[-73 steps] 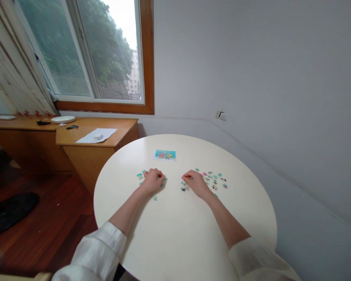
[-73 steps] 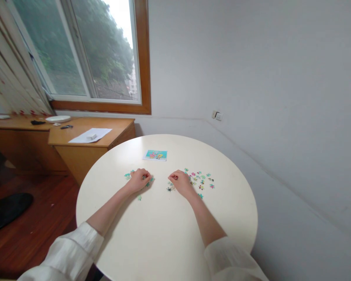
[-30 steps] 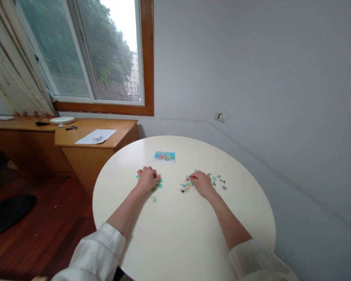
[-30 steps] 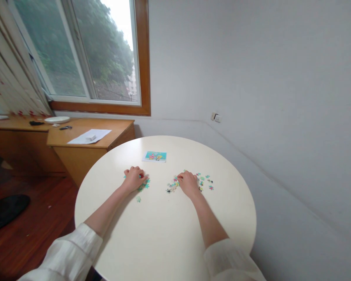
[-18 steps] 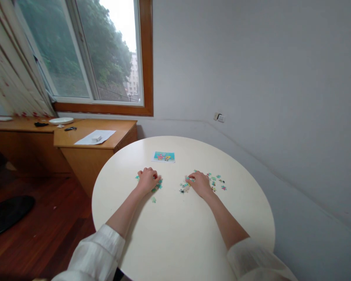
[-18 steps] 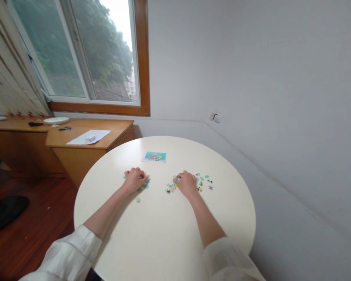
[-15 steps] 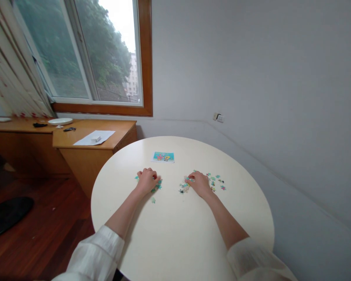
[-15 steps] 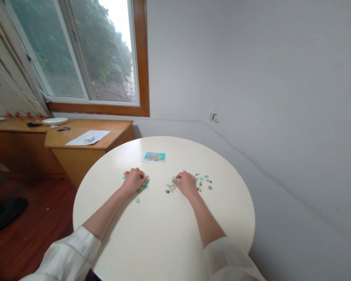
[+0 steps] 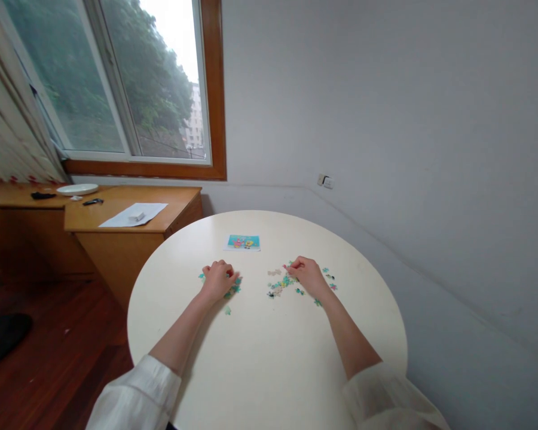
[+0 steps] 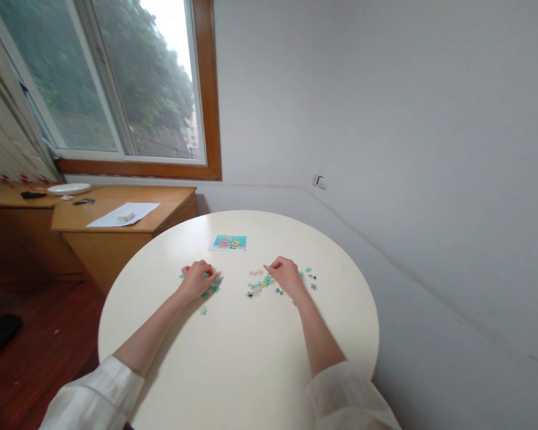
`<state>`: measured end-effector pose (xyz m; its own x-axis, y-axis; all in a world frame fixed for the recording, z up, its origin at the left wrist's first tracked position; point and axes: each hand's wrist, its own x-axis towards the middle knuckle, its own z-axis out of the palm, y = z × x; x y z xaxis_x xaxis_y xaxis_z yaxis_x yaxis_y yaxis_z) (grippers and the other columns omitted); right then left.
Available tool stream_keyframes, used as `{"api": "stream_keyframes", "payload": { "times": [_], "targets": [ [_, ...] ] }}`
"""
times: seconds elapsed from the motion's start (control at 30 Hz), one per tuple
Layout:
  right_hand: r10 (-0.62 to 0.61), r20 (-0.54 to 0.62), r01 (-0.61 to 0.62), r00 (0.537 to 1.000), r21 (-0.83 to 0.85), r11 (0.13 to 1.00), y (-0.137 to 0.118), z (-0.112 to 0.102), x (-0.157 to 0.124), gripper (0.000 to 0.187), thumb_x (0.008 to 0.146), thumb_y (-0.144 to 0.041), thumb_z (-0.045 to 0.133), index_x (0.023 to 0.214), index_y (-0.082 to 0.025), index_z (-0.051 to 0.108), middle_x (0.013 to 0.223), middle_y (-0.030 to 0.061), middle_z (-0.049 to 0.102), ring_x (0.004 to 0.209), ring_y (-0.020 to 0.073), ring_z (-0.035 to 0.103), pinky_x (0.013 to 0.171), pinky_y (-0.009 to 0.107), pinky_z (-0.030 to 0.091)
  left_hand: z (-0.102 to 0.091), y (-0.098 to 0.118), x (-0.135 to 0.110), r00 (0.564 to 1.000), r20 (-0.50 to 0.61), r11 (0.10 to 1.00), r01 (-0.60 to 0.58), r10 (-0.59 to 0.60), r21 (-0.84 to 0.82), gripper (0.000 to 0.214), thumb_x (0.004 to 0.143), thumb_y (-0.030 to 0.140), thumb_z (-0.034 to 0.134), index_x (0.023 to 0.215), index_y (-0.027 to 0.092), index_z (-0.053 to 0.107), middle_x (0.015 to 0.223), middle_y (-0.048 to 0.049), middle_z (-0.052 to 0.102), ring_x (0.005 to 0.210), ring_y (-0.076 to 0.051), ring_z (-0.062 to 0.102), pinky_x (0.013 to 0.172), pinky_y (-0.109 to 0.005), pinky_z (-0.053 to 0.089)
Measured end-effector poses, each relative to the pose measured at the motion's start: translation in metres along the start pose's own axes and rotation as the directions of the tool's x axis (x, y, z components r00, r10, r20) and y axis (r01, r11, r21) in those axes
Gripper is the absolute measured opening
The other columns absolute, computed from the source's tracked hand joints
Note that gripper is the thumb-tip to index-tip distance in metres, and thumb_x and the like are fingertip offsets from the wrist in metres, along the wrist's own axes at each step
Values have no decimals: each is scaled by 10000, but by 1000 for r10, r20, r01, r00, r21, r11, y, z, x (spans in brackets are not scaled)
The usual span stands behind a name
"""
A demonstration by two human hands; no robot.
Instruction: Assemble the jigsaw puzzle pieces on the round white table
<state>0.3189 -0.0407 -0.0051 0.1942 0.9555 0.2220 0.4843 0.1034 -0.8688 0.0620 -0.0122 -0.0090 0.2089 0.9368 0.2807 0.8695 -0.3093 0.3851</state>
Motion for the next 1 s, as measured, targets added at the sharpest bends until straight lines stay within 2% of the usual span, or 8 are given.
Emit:
{"api": "stream_keyframes", "payload": {
  "times": [0.1, 0.23, 0.37, 0.53, 0.7, 0.9, 1.0],
  "targets": [
    [72, 53, -78, 996, 108, 991, 4, -16, 4, 201, 570, -324, 643, 626, -175, 519, 505, -16, 552, 445, 96, 465, 427, 210, 336, -2, 2, -1, 1000, 12, 1000, 7, -7, -8, 251, 767, 345, 510, 632, 165, 620, 850, -66, 614, 894, -226, 518, 765, -343, 288],
    [125, 185, -142, 975, 83, 986, 14, -36, 4, 196, 568, -281, 633, 706, -146, 598, 537, 8, 589, 458, 95, 482, 425, 204, 320, -4, 3, -1, 1000, 13, 1000, 18, -17, -9, 243, 760, 339, 512, 629, 166, 620, 847, -68, 620, 889, -223, 523, 755, -333, 291],
    [129, 360, -157, 924, 50, 986, 16, -52, -4, 140, 559, -226, 612, 653, -121, 616, 541, 26, 607, 477, 88, 486, 451, 204, 324, -4, 4, -2, 1000, 18, 1000, 23, -23, -15, 237, 765, 327, 507, 634, 164, 618, 847, -68, 622, 879, -219, 528, 761, -340, 292],
    [170, 490, -190, 855, -10, 982, 11, -64, -13, 156, 537, -236, 632, 625, -108, 614, 536, 41, 622, 468, 82, 472, 458, 209, 316, -3, 3, -1, 999, 22, 999, 30, -30, -15, 250, 769, 337, 502, 631, 162, 616, 847, -71, 625, 882, -220, 531, 772, -345, 298],
    [203, 504, -232, 840, -5, 973, 16, -65, -14, 176, 485, -251, 645, 605, -134, 593, 502, 9, 599, 480, 97, 494, 484, 218, 339, 0, 1, 0, 999, 3, 999, 33, -33, -24, 251, 763, 344, 506, 621, 162, 607, 848, -67, 620, 868, -218, 534, 784, -361, 300],
    [210, 402, -148, 891, -180, 973, 25, -61, -10, 144, 472, -215, 638, 586, -149, 582, 377, -75, 455, 383, 63, 365, 407, 201, 235, -1, 1, 0, 999, 7, 999, 35, -34, -28, 245, 760, 335, 508, 621, 158, 605, 852, -85, 626, 867, -218, 531, 777, -382, 300],
    [199, 391, -117, 899, -222, 968, 28, -61, -9, 143, 485, -202, 638, 605, -148, 582, 389, -81, 444, 385, 59, 355, 405, 198, 224, -2, 2, 0, 999, 4, 999, 37, -37, -26, 240, 759, 328, 510, 624, 155, 607, 842, -83, 625, 857, -220, 537, 772, -381, 304]
  ]
}}
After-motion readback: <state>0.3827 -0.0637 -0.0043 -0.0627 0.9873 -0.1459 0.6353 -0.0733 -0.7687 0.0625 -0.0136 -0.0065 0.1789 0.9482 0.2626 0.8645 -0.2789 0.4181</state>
